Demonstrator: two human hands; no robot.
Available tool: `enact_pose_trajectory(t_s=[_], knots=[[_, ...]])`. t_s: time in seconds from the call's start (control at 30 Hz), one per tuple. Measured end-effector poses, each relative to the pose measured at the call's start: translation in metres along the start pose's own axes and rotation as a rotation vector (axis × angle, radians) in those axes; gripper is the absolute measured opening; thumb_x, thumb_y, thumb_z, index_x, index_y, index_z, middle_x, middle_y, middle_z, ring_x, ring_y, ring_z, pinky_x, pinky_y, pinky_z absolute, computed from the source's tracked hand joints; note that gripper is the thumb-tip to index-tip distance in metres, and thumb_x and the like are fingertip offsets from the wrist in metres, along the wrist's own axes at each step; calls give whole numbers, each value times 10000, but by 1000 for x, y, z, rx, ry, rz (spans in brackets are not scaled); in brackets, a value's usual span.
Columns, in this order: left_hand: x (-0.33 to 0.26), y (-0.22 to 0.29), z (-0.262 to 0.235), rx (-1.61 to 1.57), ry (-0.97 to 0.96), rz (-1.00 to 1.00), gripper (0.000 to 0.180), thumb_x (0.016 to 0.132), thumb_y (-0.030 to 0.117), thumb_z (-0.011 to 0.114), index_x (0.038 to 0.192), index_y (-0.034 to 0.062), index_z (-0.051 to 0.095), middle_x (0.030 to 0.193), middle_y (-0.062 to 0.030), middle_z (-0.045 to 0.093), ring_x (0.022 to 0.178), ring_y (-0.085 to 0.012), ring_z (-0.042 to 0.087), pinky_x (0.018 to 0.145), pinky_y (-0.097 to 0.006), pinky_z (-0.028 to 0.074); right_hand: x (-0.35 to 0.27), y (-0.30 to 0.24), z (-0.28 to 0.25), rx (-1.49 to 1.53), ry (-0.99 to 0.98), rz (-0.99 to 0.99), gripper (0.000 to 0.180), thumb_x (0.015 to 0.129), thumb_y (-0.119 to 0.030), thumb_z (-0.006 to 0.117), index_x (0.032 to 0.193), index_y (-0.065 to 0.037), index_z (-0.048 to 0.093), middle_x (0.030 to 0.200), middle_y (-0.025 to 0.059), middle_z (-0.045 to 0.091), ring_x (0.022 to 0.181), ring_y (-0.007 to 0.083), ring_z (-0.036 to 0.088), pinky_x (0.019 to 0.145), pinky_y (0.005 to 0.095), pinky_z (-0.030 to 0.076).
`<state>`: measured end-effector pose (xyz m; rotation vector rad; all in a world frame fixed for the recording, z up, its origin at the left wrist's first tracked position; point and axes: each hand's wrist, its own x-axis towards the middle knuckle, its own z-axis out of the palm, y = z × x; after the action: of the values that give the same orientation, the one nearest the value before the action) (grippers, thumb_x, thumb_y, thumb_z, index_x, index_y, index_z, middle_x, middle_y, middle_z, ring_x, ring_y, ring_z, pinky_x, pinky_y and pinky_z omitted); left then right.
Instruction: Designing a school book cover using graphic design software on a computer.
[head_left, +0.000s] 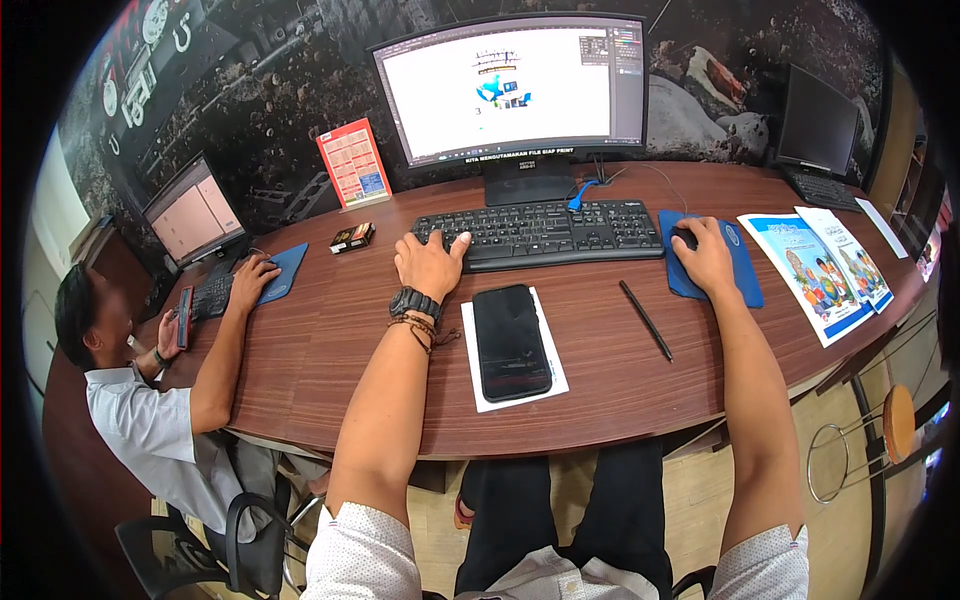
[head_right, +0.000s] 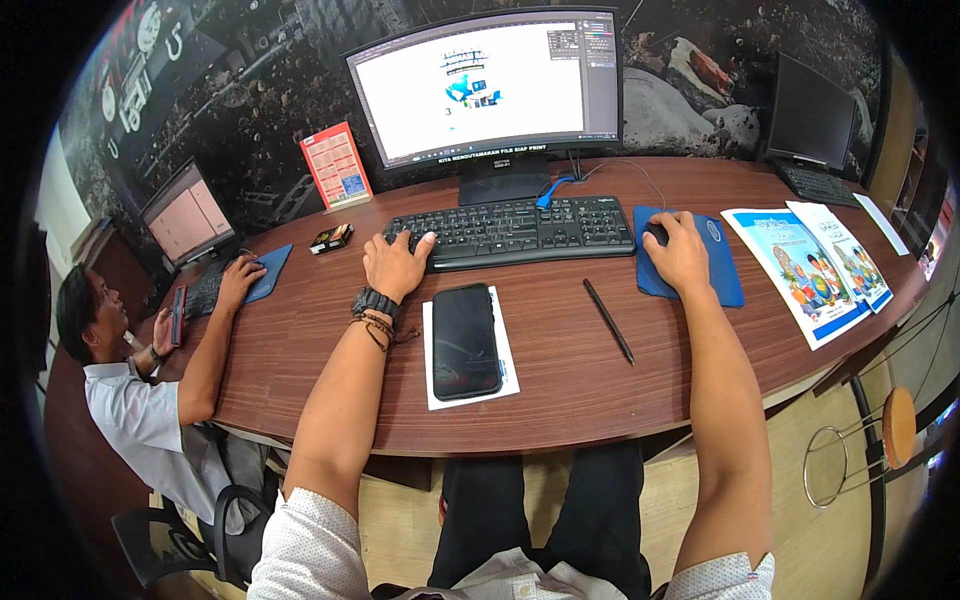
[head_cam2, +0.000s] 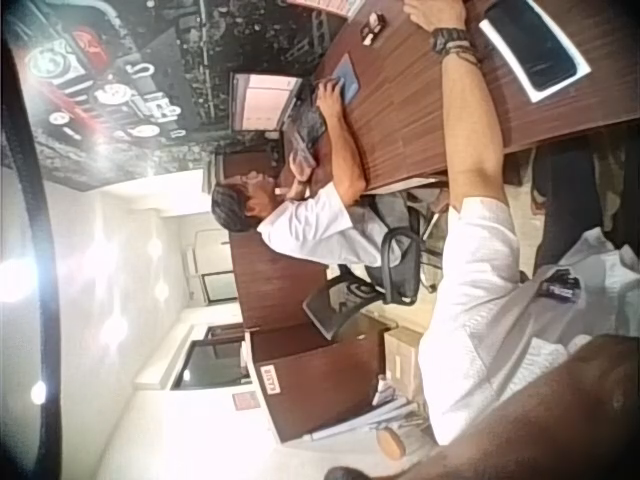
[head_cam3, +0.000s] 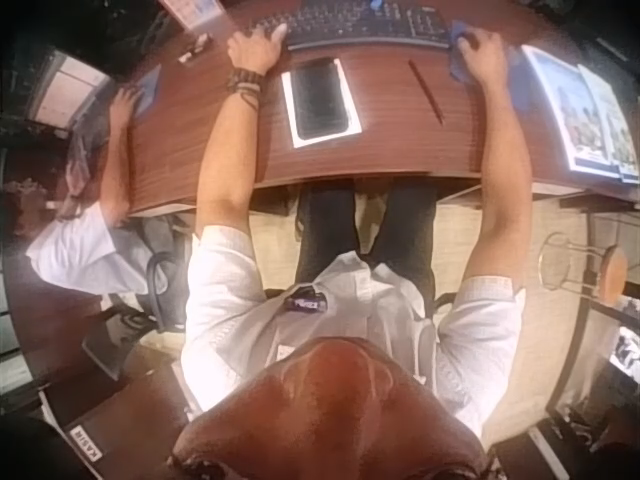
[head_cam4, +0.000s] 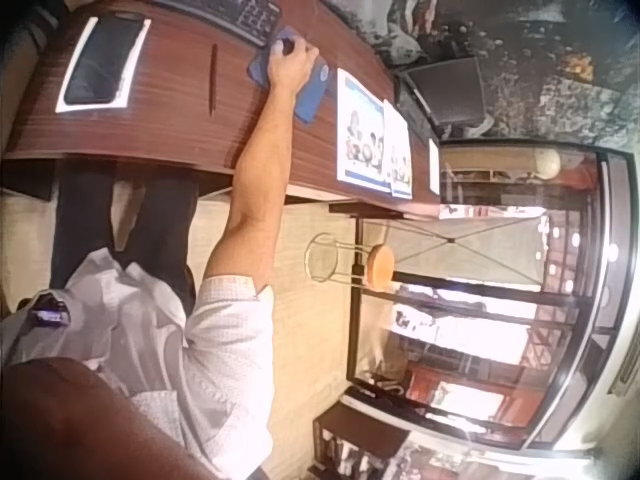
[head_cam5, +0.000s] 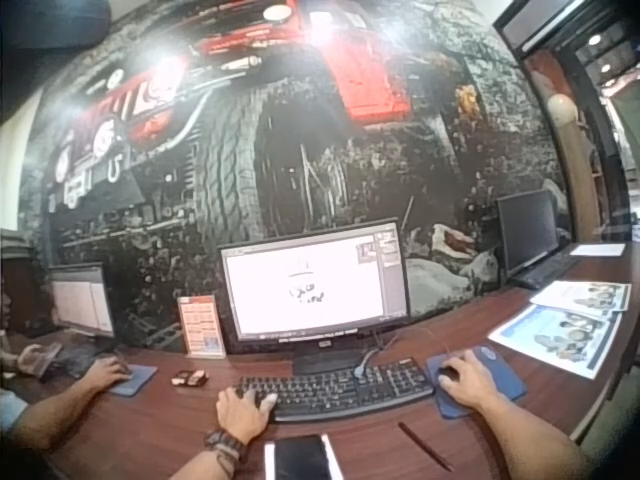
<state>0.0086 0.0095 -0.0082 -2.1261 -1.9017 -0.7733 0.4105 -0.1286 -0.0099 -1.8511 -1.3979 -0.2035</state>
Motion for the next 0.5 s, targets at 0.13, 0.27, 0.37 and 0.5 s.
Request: enact_pose_trajectory(t_s=[0.13,0.27,0.37,0.5], knots=[[0,0,1,-2,9,4,717,944,669,421,1277,76,647,1221,-248,515,1159,-377,443,1008,-469,352,0,-1,0,2,4,-2,324,845,-253,668,1137,-114,675,1188,128,583,1111,345,594,934,435,488],[0,-3,2,1,15,4,719,943,669,421,1274,71,648,1221,-251,514,1157,-378,444,1005,-468,352,0,-2,1,1,1,6,324,845,-252,669,1138,-114,675,1194,129,583,1114,343,593,936,433,488],[0,-1,1,-7,12,5,721,944,667,421,1272,66,649,1221,-255,513,1158,-379,442,1004,-467,354,0,-2,0,-3,1,2,324,844,-250,675,1139,-115,677,1200,128,582,1115,342,594,937,430,488],[0,0,1,-11,5,11,721,947,663,420,1271,61,649,1221,-257,511,1160,-381,439,1002,-468,357,0,1,1,-13,19,-5,321,842,-248,679,1135,-115,680,1199,126,586,1114,341,597,937,427,489]])
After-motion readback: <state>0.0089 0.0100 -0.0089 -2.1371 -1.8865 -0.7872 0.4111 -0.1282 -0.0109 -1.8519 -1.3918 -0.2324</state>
